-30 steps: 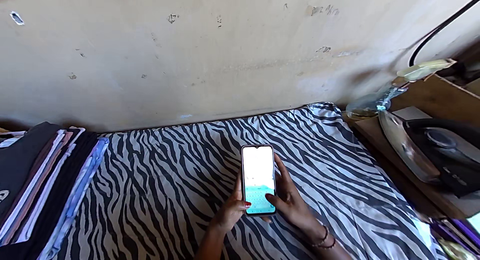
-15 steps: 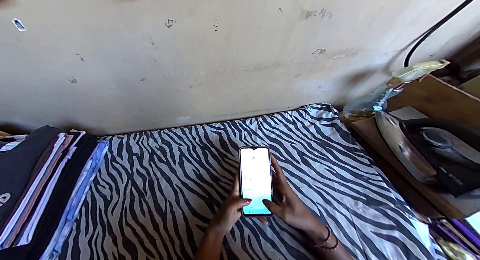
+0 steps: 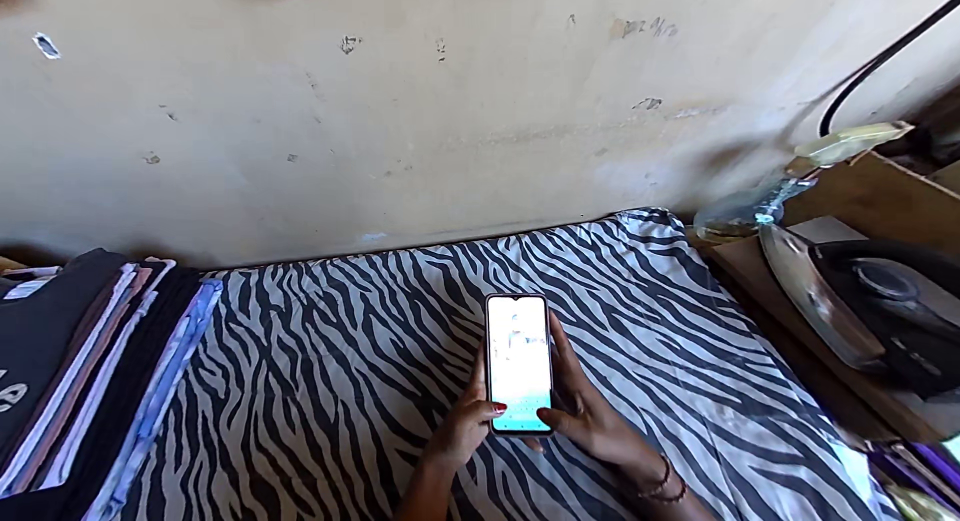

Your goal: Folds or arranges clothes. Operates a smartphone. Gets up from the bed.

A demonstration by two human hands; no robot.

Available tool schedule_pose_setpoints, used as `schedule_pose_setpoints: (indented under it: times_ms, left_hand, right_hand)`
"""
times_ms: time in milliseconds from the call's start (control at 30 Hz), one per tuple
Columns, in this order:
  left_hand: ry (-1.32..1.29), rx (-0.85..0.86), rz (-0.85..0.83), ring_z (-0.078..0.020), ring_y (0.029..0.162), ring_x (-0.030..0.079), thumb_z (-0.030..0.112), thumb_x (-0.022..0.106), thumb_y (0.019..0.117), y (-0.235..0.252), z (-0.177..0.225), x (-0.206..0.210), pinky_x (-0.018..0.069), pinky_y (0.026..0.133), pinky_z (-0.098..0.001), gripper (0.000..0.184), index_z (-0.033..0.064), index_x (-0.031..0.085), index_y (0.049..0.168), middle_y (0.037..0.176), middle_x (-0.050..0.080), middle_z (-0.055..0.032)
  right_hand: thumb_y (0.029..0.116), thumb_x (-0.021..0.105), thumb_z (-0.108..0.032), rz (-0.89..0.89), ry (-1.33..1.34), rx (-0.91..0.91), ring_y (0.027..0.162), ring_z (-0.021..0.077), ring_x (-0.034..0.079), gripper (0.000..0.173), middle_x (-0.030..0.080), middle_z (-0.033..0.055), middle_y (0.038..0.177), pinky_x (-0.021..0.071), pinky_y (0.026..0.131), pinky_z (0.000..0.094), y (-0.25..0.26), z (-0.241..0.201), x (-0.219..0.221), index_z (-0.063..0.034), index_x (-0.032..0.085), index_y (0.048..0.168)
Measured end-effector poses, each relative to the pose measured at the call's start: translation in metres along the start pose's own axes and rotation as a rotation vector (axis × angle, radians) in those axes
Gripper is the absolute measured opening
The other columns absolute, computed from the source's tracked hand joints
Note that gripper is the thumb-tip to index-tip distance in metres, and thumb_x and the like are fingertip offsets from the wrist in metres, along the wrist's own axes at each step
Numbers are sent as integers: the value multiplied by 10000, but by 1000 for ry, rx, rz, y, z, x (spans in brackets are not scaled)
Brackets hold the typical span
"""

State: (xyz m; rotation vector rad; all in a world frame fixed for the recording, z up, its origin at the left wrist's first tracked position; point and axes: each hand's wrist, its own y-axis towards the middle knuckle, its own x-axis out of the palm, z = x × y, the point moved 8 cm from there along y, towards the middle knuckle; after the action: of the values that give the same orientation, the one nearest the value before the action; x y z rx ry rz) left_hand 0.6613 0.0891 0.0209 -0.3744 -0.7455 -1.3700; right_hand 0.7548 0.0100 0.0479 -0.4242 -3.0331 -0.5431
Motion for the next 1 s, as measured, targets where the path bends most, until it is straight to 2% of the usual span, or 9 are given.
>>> schedule_pose_setpoints:
  times_ms: [133, 267, 367, 500, 600, 700, 833, 933, 1000]
  left_hand:
    - [-20, 10, -21, -256, 1188, 671, 165, 572, 923, 0, 0, 0, 639, 789, -465, 971, 233, -154, 1566, 1460, 539, -9]
    - [-53, 19, -37, -292, 1213, 653, 152, 566, 915, 0, -1, 0, 635, 783, -487, 981, 261, -154, 1573, 1476, 526, -32]
    - [-52, 21, -39, -294, 1211, 654, 156, 570, 911, 0, 0, -1, 634, 786, -486, 988, 249, -163, 1569, 1473, 526, -37]
    - [-72, 21, -64, -302, 1220, 647, 148, 556, 918, -1, 0, 1, 630, 798, -492, 968, 270, -145, 1575, 1481, 519, -40]
    - [-46, 21, -53, -295, 1214, 653, 160, 573, 914, -1, 0, 0, 632, 799, -492, 980, 240, -150, 1571, 1480, 521, -36]
    - [29, -12, 26, -236, 1183, 670, 196, 554, 930, -1, 0, 1, 637, 795, -453, 953, 199, -164, 1557, 1460, 524, -10]
    - [28, -18, 84, -228, 1226, 650, 428, 513, 1024, -1, 2, 0, 637, 810, -427, 879, 211, -123, 1590, 1499, 507, -26]
    - [-6, 30, 61, -219, 1193, 677, 455, 512, 1026, 1, 5, -1, 647, 759, -404, 847, 165, -47, 1593, 1481, 550, -21]
    - [-13, 42, 44, -214, 1189, 679, 454, 533, 1014, 2, 7, -1, 648, 730, -391, 864, 148, -36, 1587, 1487, 540, -22]
  right_hand:
    - [848, 722, -190, -33, 23, -31, 1431, 213, 480, 1190, 295, 161, 1651, 484, 1147, 366, -1, 1, -2, -65, -180, 1616]
    - [836, 732, -186, -83, 103, -11, 1402, 271, 506, 1197, 398, 161, 1593, 473, 1148, 428, -1, 0, -4, -136, -160, 1633]
    - [832, 753, -212, -93, 80, -23, 1408, 268, 504, 1213, 397, 161, 1597, 469, 1156, 428, 0, -1, -5, -131, -155, 1633]
    - [806, 709, -94, -83, 92, -5, 1382, 265, 532, 1203, 409, 156, 1589, 500, 1127, 423, 0, 0, -5, -134, -165, 1631]
    - [800, 693, -85, -45, 39, 3, 1377, 236, 539, 1183, 396, 151, 1597, 519, 1110, 395, -1, 2, -5, -105, -149, 1631]
    - [770, 736, -19, -28, 8, 0, 1394, 206, 526, 1248, 340, 157, 1626, 519, 1119, 365, 0, 3, -1, -71, -181, 1614]
    - [743, 740, 13, -31, -13, 7, 1415, 177, 501, 1283, 296, 138, 1651, 512, 1123, 345, 0, 3, 0, -80, -200, 1611]
    - [733, 667, 32, -13, -4, -22, 1396, 203, 520, 1201, 277, 217, 1633, 558, 1055, 339, 1, -1, -1, 31, -183, 1582]
    - [731, 646, 22, -4, -17, -39, 1415, 220, 497, 1172, 260, 260, 1627, 536, 1082, 335, 2, -2, -2, 86, -178, 1562]
